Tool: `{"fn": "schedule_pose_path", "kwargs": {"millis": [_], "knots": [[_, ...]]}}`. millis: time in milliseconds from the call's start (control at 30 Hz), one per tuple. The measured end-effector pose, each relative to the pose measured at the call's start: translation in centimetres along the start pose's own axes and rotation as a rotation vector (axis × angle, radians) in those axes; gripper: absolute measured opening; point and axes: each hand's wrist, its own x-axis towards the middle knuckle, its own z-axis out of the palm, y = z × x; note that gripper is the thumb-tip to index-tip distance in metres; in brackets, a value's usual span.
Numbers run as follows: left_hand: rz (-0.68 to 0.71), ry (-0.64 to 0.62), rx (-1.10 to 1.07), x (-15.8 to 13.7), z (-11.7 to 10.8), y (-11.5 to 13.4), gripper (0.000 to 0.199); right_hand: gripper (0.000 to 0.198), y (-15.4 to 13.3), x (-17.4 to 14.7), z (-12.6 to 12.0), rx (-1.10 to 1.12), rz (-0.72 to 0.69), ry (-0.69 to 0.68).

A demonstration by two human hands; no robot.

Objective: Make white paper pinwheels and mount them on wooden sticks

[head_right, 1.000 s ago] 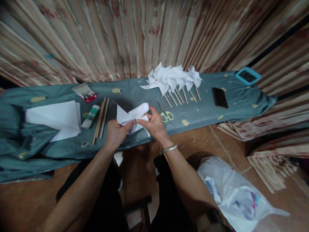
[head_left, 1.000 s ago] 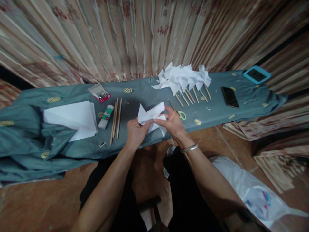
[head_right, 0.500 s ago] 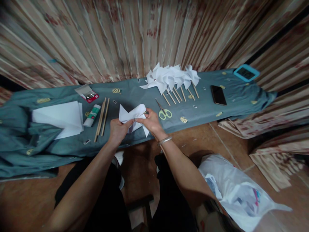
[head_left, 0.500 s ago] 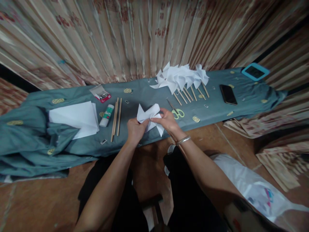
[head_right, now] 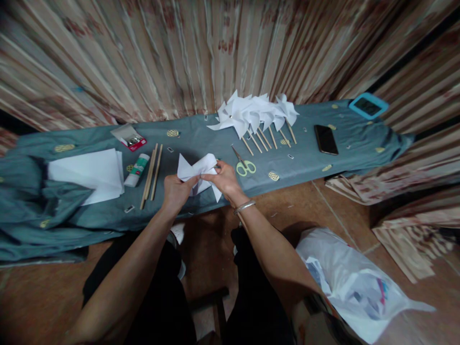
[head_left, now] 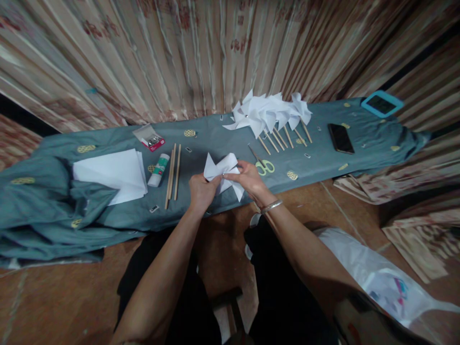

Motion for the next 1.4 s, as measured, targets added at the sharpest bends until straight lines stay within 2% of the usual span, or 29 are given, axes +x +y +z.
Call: {"fn": "schedule_pose_path", "kwargs": {"millis": [267, 400, 567, 900, 1167, 1400], "knots": [[0.000, 0.015, -0.027, 0.0, 0.1, 0.2, 0.021, 0.058, 0.4, 0.5, 0.1, 0.014, -0.045, -0.018], [-0.014, 0.014, -0.118, 0.0, 0.0, 0.4, 0.021, 0.061, 0.2, 0.6, 0.0, 0.012, -0.087, -0.017], [-0.056, -0.018, -0.230, -0.3, -0.3, 0.9, 0.024, 0.061, 0.0, 0.5, 0.0, 0.020, -0.085, -0.029], [-0.124, -0.134, -0.316, -0.4, -1.5, 0.5, 0.024, 0.057, 0.0, 0.1, -0.4, -0.025, -0.093, -0.116], [-0.139, -0.142, -0.330, -0.7, -2.0, 0.8, 0.023, 0.054, -0.4, -0.3, -0.3, 0.005, -0.088, -0.161], [-0.194, -0.139, -0.405, -1.0, -2.7, 1.4, 0.026, 0.060, -0.4, -0.5, 0.1, -0.005, -0.056, -0.175]]}}
